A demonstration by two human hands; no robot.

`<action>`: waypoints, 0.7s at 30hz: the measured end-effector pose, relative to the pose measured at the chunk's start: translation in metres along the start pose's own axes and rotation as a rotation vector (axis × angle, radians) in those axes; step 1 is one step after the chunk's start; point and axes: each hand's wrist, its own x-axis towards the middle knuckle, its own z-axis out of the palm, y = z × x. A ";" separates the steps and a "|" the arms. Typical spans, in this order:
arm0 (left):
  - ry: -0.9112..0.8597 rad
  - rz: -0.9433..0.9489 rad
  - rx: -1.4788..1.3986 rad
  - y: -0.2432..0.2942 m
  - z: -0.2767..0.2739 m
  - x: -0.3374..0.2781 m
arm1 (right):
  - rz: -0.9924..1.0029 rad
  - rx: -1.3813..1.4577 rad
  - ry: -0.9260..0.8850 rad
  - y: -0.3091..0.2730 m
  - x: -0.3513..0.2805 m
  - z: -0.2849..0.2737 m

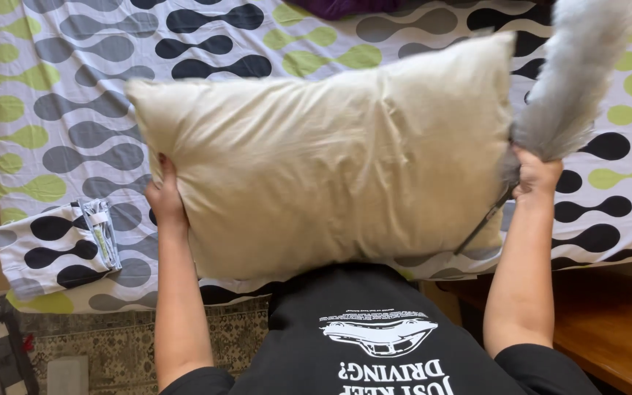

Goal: The person is dusting a white pillow on a bed using a handheld grey duster.

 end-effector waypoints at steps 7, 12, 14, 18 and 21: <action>-0.130 0.118 -0.344 0.035 -0.023 -0.011 | -0.216 0.207 -0.108 -0.062 0.005 0.020; -0.272 0.078 -0.300 0.033 -0.033 -0.024 | -0.110 0.086 0.016 -0.051 0.018 0.034; -0.324 0.194 -0.278 0.051 -0.019 -0.037 | -0.106 0.060 -0.019 -0.040 0.016 0.034; -0.258 0.465 -0.222 0.050 0.007 -0.021 | -0.088 0.100 -0.064 -0.045 -0.001 0.039; 0.062 0.305 -0.075 0.040 0.016 -0.002 | -0.152 -0.030 0.042 -0.037 0.004 0.034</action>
